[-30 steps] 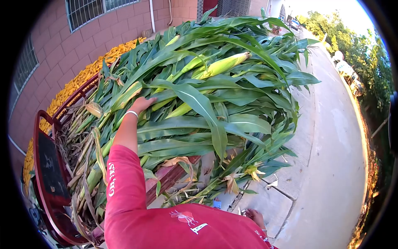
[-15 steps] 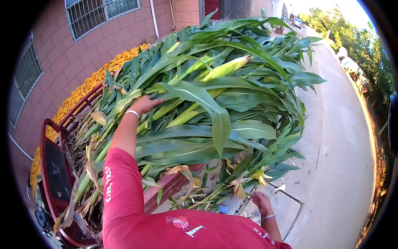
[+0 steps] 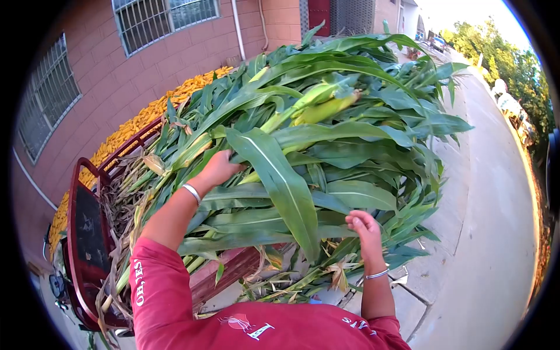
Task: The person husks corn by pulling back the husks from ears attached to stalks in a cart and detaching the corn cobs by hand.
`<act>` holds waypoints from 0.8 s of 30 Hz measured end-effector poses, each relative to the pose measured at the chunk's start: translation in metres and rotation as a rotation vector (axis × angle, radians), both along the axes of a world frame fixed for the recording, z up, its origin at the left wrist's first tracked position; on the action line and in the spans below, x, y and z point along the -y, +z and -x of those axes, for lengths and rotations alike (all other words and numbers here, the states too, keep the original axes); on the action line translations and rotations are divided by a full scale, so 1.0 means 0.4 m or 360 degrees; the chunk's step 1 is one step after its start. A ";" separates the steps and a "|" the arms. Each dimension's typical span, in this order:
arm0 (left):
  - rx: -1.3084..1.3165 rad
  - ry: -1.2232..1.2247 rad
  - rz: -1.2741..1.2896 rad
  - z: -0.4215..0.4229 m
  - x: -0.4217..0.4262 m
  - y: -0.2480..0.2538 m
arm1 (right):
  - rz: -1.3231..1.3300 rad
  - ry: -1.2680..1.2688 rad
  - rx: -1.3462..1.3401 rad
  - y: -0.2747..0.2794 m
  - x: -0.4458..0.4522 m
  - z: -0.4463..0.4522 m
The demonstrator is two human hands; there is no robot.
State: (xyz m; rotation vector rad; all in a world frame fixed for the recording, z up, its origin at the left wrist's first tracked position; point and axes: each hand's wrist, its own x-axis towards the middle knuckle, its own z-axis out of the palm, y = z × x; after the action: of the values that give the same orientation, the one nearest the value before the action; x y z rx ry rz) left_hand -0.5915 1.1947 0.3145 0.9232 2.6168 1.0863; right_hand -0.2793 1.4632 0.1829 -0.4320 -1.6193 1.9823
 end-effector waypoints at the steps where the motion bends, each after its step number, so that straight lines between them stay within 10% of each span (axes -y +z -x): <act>1: -0.0079 -0.0022 0.0099 -0.010 -0.004 0.009 | -0.0107 -0.0054 -0.0055 0.021 -0.023 0.023; 10: -0.0101 -0.0064 0.0250 -0.192 -0.094 0.016 | 0.0415 -0.0039 -0.0505 0.059 -0.387 0.343; 24: -0.0176 -0.0148 -0.0013 -0.291 -0.238 -0.152 | 0.0894 -0.0238 -0.0354 0.136 -0.306 0.335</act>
State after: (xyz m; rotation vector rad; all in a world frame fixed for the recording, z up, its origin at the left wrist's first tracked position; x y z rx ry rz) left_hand -0.4750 1.2900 0.2538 1.1254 2.6276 1.0525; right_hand -0.4132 1.5858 0.2375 -0.4987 -0.8556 2.2569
